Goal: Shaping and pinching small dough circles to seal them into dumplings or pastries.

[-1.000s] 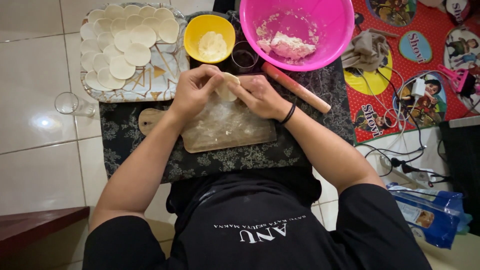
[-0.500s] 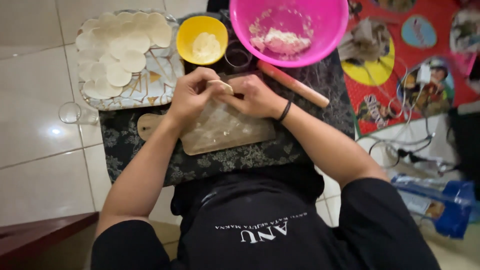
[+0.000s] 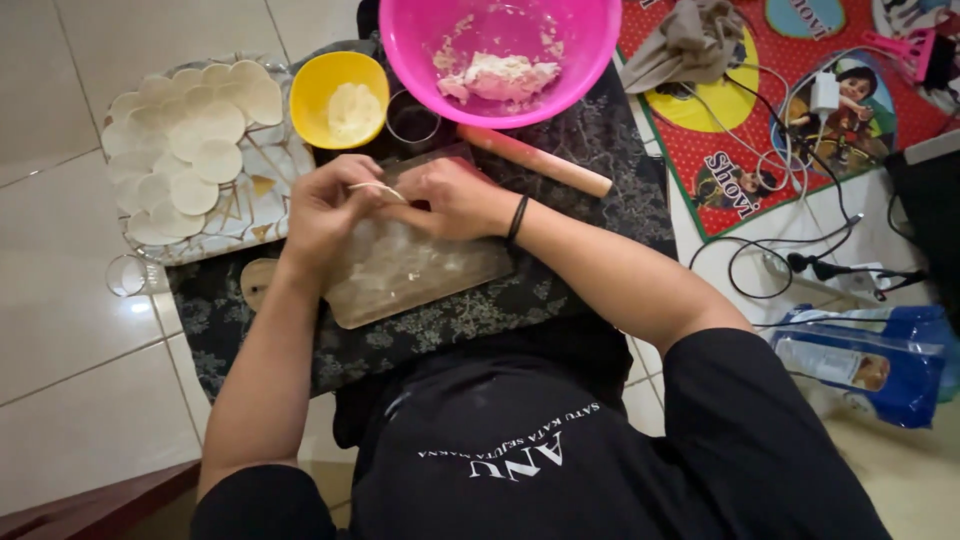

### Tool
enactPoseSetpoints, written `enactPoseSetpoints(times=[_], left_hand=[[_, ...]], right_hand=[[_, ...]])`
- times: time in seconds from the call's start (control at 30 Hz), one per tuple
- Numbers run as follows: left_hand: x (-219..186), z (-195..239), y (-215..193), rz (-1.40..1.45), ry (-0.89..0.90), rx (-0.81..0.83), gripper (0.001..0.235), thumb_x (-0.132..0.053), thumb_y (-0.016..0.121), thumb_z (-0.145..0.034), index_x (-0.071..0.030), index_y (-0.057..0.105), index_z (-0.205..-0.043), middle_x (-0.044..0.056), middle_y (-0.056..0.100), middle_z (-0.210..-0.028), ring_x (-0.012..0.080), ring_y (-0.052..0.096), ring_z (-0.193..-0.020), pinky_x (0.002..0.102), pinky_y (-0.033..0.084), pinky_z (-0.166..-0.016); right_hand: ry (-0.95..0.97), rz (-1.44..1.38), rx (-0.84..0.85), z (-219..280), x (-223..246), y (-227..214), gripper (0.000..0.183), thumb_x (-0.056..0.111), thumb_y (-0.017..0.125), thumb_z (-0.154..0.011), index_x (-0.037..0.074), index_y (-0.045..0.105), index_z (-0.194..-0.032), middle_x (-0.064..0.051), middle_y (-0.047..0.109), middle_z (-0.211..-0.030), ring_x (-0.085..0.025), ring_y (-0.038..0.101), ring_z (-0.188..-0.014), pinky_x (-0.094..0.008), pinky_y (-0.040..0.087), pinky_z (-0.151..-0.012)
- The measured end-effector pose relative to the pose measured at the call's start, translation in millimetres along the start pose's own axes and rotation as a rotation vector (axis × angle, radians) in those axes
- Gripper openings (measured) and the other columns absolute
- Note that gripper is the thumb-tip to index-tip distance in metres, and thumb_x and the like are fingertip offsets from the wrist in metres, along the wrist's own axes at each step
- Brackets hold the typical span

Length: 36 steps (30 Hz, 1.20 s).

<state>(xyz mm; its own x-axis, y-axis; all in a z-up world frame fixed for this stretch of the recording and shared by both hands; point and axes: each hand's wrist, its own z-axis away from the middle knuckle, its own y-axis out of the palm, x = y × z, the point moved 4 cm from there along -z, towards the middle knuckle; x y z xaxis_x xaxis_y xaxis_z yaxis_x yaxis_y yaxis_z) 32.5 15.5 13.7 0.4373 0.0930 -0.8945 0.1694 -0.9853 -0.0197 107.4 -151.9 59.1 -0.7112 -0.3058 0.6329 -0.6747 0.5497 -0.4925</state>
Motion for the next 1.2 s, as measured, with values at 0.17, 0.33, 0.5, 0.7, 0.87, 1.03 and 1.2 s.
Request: enactPoseSetpoints(times=[0.17,0.33,0.5,0.7,0.87,1.03,1.2], left_hand=[[8,-1,-5,0.025,-0.004,0.004,0.013,0.001,0.082,-0.091,0.004,0.070,-0.089,0.015,0.068,-0.090,0.0280,0.064,-0.103,0.037,0.051,-0.096],[6,0,-1,0.009,-0.089,0.030,0.022,0.000,0.086,-0.086,0.006,0.070,-0.100,0.016,0.067,-0.103,0.0186,0.062,-0.100,0.034,0.053,-0.090],[-12,3,11,-0.050,-0.166,0.036,0.011,0.005,0.081,-0.093,0.003,0.069,-0.093,0.011,0.066,-0.093,0.0111,0.059,-0.089,0.030,0.053,-0.077],[21,0,-8,0.020,-0.167,0.004,0.016,0.002,0.087,-0.085,0.000,0.071,-0.086,0.013,0.070,-0.098,0.0177,0.066,-0.099,0.033,0.053,-0.090],[-20,-5,8,0.009,-0.219,-0.052,0.012,-0.007,0.080,-0.096,0.001,0.070,-0.097,0.011,0.071,-0.101,0.0129,0.063,-0.096,0.034,0.054,-0.087],[-33,-4,10,-0.102,-0.157,-0.068,0.013,-0.014,0.075,-0.101,-0.001,0.074,-0.100,0.011,0.072,-0.094,0.0128,0.061,-0.091,0.038,0.055,-0.085],[-9,-4,-2,-0.061,0.033,-0.100,0.008,-0.003,0.074,-0.100,0.001,0.076,-0.092,0.011,0.073,-0.092,0.0154,0.064,-0.087,0.034,0.055,-0.087]], right_hand=[[0.035,0.104,0.011,3,-8,5,0.025,0.027,0.068,-0.099,0.014,0.059,-0.079,-0.004,0.061,-0.073,-0.029,0.069,-0.072,-0.038,0.053,-0.060],[0.038,0.062,0.032,-1,0,-1,0.025,0.023,0.060,-0.103,0.012,0.059,-0.080,-0.006,0.060,-0.072,-0.032,0.069,-0.072,-0.038,0.053,-0.060],[0.032,0.095,0.042,5,-9,3,0.027,0.023,0.066,-0.099,0.015,0.056,-0.075,-0.001,0.054,-0.070,-0.028,0.067,-0.071,-0.035,0.052,-0.059],[-0.022,-0.057,-0.011,0,-12,2,0.027,0.018,0.067,-0.099,0.011,0.057,-0.075,-0.005,0.054,-0.069,-0.032,0.065,-0.068,-0.036,0.052,-0.059],[0.051,-0.046,-0.091,8,-22,-1,0.024,0.022,0.067,-0.099,0.006,0.062,-0.082,-0.012,0.056,-0.071,-0.034,0.063,-0.067,-0.039,0.052,-0.060],[0.208,-0.117,-0.090,6,-20,-5,0.024,0.020,0.062,-0.102,0.005,0.062,-0.083,-0.013,0.054,-0.068,-0.020,0.056,-0.065,-0.037,0.048,-0.062],[0.261,-0.094,-0.040,0,-13,-5,0.030,0.021,0.061,-0.106,0.009,0.063,-0.080,-0.009,0.054,-0.065,-0.018,0.053,-0.059,-0.033,0.049,-0.060]])
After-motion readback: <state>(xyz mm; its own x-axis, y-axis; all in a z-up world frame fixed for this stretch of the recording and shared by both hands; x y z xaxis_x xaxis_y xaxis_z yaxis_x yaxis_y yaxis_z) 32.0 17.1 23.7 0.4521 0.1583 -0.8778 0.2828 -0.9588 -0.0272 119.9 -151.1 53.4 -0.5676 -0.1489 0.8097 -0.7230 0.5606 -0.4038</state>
